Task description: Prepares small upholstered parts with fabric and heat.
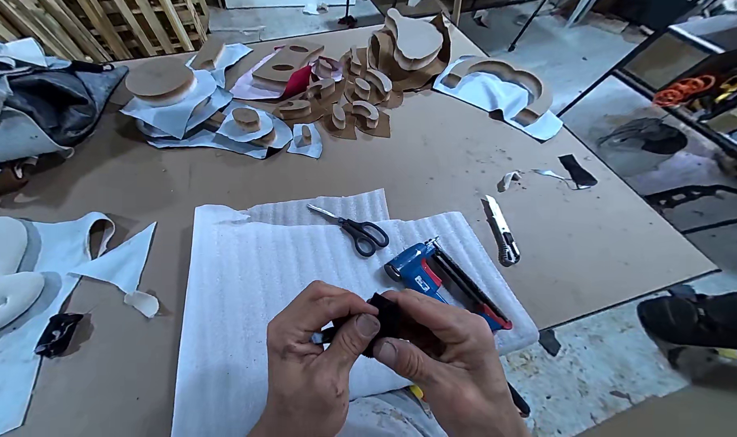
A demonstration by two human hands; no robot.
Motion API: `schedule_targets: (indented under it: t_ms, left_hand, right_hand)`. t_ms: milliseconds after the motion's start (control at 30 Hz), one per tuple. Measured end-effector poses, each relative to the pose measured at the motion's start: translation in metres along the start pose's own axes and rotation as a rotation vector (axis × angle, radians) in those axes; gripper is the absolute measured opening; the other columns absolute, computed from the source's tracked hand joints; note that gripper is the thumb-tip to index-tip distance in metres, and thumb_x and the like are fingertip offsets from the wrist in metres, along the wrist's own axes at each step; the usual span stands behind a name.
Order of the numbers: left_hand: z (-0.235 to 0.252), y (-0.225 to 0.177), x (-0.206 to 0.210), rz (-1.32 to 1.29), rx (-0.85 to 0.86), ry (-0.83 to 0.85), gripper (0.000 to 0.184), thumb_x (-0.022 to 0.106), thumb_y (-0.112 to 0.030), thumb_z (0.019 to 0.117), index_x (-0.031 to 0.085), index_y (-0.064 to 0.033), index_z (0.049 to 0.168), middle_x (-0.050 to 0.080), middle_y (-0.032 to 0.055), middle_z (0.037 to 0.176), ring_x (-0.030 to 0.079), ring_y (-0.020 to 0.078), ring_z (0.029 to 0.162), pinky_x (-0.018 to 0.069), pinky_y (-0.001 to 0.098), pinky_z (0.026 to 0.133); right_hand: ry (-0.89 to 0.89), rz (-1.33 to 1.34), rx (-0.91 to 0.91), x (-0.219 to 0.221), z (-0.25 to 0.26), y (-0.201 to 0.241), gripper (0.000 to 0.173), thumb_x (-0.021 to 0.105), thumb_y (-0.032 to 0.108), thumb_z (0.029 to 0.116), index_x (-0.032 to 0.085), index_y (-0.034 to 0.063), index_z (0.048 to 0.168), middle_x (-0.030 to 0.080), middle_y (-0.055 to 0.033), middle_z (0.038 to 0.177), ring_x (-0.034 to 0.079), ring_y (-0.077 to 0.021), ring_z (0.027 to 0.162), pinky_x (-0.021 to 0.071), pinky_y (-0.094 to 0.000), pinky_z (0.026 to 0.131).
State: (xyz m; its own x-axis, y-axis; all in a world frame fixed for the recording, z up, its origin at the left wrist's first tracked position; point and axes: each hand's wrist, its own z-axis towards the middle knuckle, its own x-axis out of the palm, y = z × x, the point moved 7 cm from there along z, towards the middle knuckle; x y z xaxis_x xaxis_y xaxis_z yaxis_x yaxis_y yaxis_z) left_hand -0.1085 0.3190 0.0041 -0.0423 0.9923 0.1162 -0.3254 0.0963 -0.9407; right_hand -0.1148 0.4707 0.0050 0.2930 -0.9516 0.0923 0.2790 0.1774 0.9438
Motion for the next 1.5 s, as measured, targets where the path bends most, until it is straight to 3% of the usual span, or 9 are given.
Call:
schedule_targets:
  t_ms: [200, 433, 533, 633, 733, 933, 1067, 1133, 1500]
  left_hand:
    - [0.001, 0.047, -0.021, 0.32, -0.084, -0.041, 0.008, 0.072, -0.017, 0.0939, 0.079, -0.0133, 0.094, 0.069, 0.0012, 0.112, 0.069, 0.01, 0.091, 0.0628, 0.0236, 0.074]
    - [-0.032, 0.154, -0.056, 0.783, -0.136, -0.013, 0.013, 0.068, -0.019, 0.0935, 0.08, -0.0156, 0.096, 0.075, -0.0041, 0.103, 0.07, 0.0086, 0.097, 0.0595, 0.0312, 0.084]
    - [-0.046, 0.172, -0.054, 0.859, -0.114, -0.012, 0.015, 0.067, -0.021, 0.0935, 0.081, -0.0145, 0.096, 0.076, -0.002, 0.098, 0.07, 0.0109, 0.093, 0.0591, 0.031, 0.082]
    - [-0.046, 0.172, -0.051, 0.89, -0.098, -0.026, 0.015, 0.068, -0.021, 0.092, 0.081, -0.0142, 0.095, 0.074, -0.0029, 0.088, 0.069, 0.0091, 0.085, 0.0575, 0.0264, 0.075]
    - [-0.046, 0.172, -0.052, 0.924, -0.091, -0.03, 0.017, 0.067, -0.021, 0.093, 0.082, -0.0133, 0.096, 0.075, -0.0019, 0.087, 0.069, 0.0085, 0.085, 0.0573, 0.0245, 0.075]
    - [-0.049, 0.175, -0.055, 0.886, -0.089, -0.06, 0.019, 0.064, -0.019, 0.0947, 0.081, -0.0106, 0.095, 0.075, 0.0009, 0.088, 0.069, 0.0091, 0.084, 0.0568, 0.0239, 0.075]
    - [-0.05, 0.175, -0.056, 0.856, -0.109, -0.066, 0.019, 0.063, -0.018, 0.0963, 0.08, -0.01, 0.095, 0.075, 0.0012, 0.09, 0.069, 0.0101, 0.086, 0.0571, 0.0241, 0.076]
    - [-0.051, 0.176, -0.056, 0.85, -0.116, -0.057, 0.02, 0.061, -0.019, 0.0977, 0.079, -0.01, 0.095, 0.075, 0.0016, 0.091, 0.069, 0.0109, 0.087, 0.0577, 0.0253, 0.076]
    - [-0.049, 0.177, -0.056, 0.791, -0.13, -0.043, 0.017, 0.062, -0.014, 0.097, 0.078, -0.01, 0.098, 0.075, 0.0023, 0.095, 0.07, 0.0123, 0.09, 0.0577, 0.0259, 0.079]
  right_hand:
    - [-0.027, 0.125, 0.372, -0.001, 0.004, -0.081, 0.027, 0.076, 0.015, 0.0912, 0.075, 0.0034, 0.115, 0.071, -0.0111, 0.111, 0.071, -0.0179, 0.094, 0.0624, -0.0348, 0.085]
    - [-0.169, 0.054, 0.896, 0.016, -0.024, -0.201, 0.032, 0.068, -0.004, 0.0928, 0.07, 0.0048, 0.123, 0.073, -0.0095, 0.105, 0.07, -0.0177, 0.092, 0.0588, -0.0338, 0.085]
    - [0.031, -0.628, 0.743, -0.004, -0.017, -0.168, 0.042, 0.067, 0.012, 0.0973, 0.06, 0.0131, 0.139, 0.077, 0.0003, 0.102, 0.074, -0.0125, 0.085, 0.0618, -0.0374, 0.077]
    - [-0.091, -1.179, 0.45, -0.059, -0.02, -0.11, 0.042, 0.069, 0.021, 0.0944, 0.065, 0.0117, 0.135, 0.073, -0.0101, 0.106, 0.073, -0.028, 0.089, 0.0612, -0.0522, 0.071]
    - [-0.109, -1.397, 0.597, -0.114, -0.045, -0.117, 0.073, 0.078, 0.035, 0.085, 0.053, 0.0098, 0.149, 0.058, -0.0315, 0.128, 0.06, -0.0534, 0.11, 0.0505, -0.0701, 0.079]
    - [-0.034, -1.389, 0.82, -0.145, -0.049, -0.125, 0.083, 0.078, 0.014, 0.0834, 0.04, 0.0064, 0.157, 0.067, -0.0286, 0.116, 0.066, -0.0517, 0.101, 0.0492, -0.0743, 0.08]
    - [0.082, -1.331, 0.793, -0.122, -0.029, -0.077, 0.047, 0.061, 0.036, 0.0824, 0.066, 0.0011, 0.114, 0.066, -0.012, 0.078, 0.063, -0.0286, 0.066, 0.0472, -0.0537, 0.054]
    - [0.232, -1.167, 0.806, -0.092, -0.018, -0.065, 0.038, 0.07, 0.039, 0.0863, 0.071, 0.0035, 0.099, 0.07, -0.0083, 0.076, 0.068, -0.0189, 0.066, 0.0546, -0.0467, 0.057]
    - [0.529, -1.034, 0.641, -0.031, 0.003, -0.093, 0.037, 0.069, 0.036, 0.0864, 0.076, 0.0122, 0.114, 0.077, -0.0046, 0.088, 0.072, -0.0115, 0.075, 0.0574, -0.0345, 0.063]
